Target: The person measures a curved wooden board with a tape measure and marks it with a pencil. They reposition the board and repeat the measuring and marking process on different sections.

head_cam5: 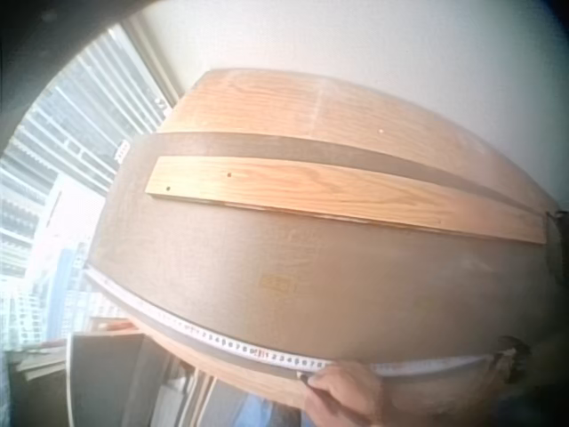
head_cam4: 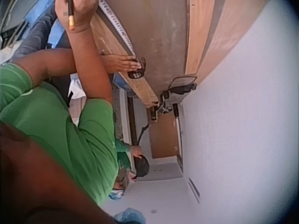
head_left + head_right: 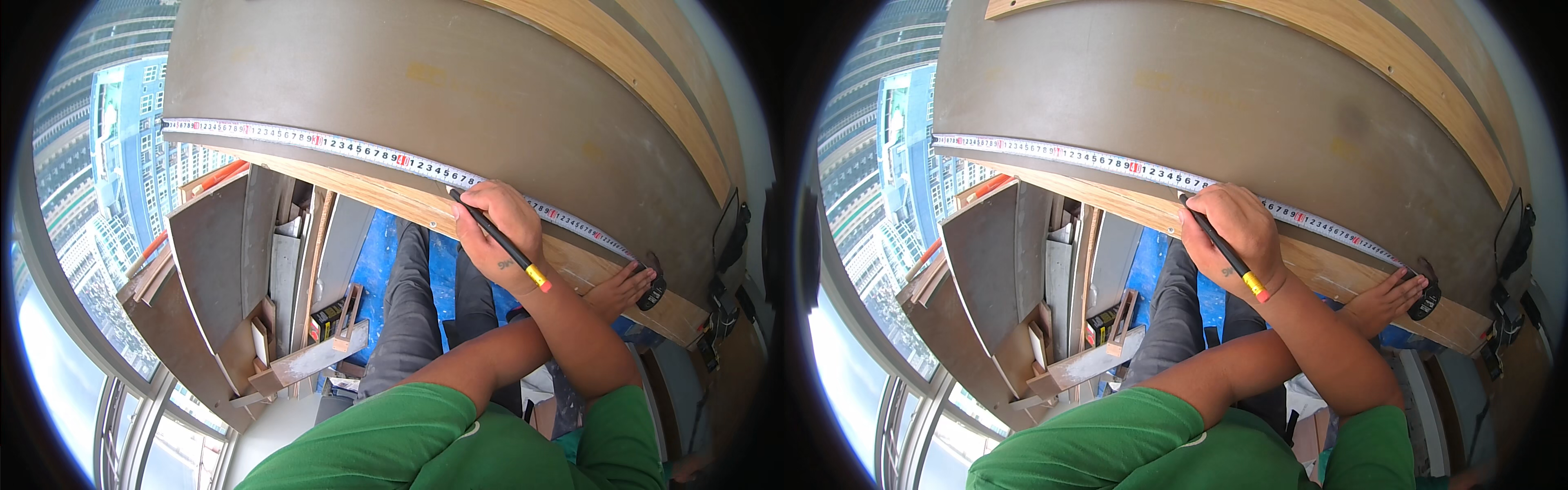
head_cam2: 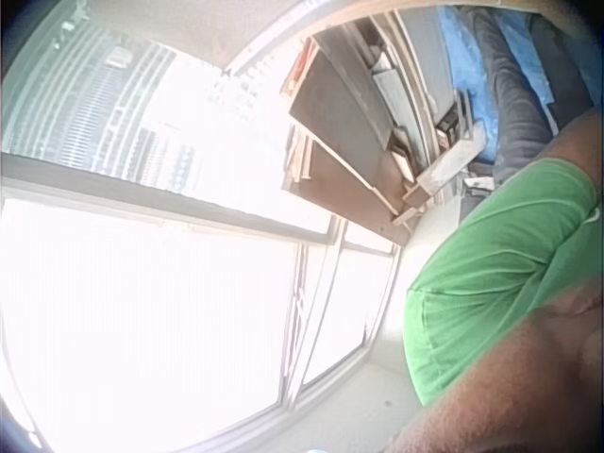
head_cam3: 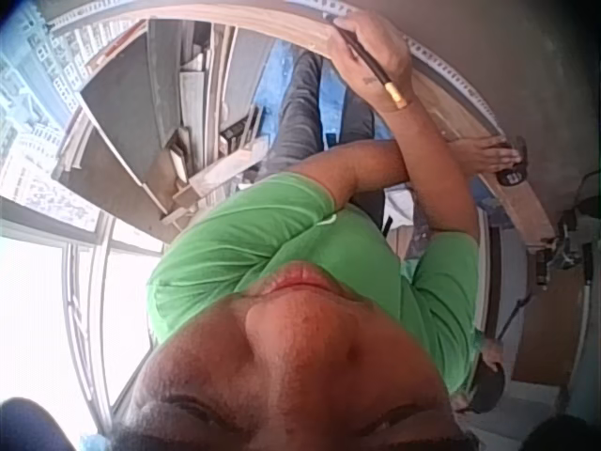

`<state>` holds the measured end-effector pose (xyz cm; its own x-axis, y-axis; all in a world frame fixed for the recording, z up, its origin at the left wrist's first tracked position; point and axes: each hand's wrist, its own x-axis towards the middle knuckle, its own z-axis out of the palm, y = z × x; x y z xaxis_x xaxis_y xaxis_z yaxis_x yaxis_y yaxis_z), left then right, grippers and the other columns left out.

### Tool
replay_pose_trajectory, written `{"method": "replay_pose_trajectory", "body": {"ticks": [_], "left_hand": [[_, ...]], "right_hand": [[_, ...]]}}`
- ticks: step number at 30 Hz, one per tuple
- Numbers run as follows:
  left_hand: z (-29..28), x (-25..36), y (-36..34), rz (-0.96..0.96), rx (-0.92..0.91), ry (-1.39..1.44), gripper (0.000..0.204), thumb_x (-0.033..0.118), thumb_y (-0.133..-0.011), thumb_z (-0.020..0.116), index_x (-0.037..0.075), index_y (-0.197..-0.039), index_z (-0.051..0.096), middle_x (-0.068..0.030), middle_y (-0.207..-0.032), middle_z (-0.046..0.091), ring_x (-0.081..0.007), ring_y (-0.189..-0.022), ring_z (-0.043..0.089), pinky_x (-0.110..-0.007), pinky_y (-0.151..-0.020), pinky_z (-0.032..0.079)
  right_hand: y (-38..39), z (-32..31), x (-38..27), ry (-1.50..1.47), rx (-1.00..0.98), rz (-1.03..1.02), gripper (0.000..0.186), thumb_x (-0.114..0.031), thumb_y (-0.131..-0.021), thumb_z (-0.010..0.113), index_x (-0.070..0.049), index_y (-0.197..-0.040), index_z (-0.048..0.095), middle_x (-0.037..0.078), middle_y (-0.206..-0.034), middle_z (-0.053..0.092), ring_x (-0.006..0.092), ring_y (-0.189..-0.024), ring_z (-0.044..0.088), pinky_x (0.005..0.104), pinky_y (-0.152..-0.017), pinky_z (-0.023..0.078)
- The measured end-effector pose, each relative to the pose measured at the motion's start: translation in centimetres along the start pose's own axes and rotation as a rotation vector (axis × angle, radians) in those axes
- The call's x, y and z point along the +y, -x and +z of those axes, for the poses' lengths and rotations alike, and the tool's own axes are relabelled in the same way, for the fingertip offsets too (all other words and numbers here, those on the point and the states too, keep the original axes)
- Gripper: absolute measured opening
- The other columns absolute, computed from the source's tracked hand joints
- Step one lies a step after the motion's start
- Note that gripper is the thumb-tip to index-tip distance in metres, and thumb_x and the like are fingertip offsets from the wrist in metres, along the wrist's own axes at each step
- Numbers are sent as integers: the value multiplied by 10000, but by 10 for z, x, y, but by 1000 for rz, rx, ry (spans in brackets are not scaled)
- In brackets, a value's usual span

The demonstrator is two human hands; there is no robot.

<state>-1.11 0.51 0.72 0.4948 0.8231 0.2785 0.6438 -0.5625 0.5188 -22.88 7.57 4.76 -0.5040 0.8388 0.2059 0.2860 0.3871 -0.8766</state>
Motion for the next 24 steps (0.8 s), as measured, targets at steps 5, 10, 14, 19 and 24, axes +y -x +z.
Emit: {"method": "replay_pose_trajectory", "body": {"ticks": [5, 10, 14, 19, 24], "left_hand": [[0, 1, 0, -3, -3, -11, 628, 302, -1033, 405, 21, -1594, 373, -133, -1718, 264, -267, -1610, 173, -563, -1319, 92], [0, 1, 0, -19, 10, -9, 628, 299, -1032, 403, 21, -1595, 371, -130, -1720, 261, -265, -1611, 170, -563, -1321, 90], [-1, 1, 0, -16, 5, -10, 627, 295, -1033, 399, 24, -1597, 369, -130, -1720, 260, -263, -1611, 167, -563, -1321, 91], [-1, 2, 0, -12, -10, -21, 627, 296, -1035, 395, 31, -1603, 361, -128, -1724, 250, -261, -1613, 162, -562, -1321, 88], [-5, 0, 0, 1, -42, -26, 633, 295, -1039, 390, 34, -1613, 339, -124, -1728, 240, -261, -1613, 161, -559, -1320, 85]], "right_hand": [[0, 0, 0, -2, 5, 2, 212, 65, -793, 753, -23, -926, 613, 127, -846, 686, 335, -758, 684, 414, -727, 554], [0, 1, -1, 1, 4, 13, 214, 68, -789, 753, -22, -922, 611, 130, -840, 686, 339, -756, 685, 420, -720, 554], [0, 0, -2, -3, 3, 18, 213, 72, -789, 752, -22, -918, 611, 132, -836, 687, 340, -755, 685, 419, -717, 553], [1, 0, -1, -7, -5, 16, 211, 72, -788, 753, -19, -915, 612, 133, -837, 687, 339, -752, 684, 418, -718, 553], [1, 0, 0, -8, 5, 9, 211, 69, -789, 755, -19, -915, 611, 134, -837, 687, 341, -754, 685, 420, -726, 555]]}}
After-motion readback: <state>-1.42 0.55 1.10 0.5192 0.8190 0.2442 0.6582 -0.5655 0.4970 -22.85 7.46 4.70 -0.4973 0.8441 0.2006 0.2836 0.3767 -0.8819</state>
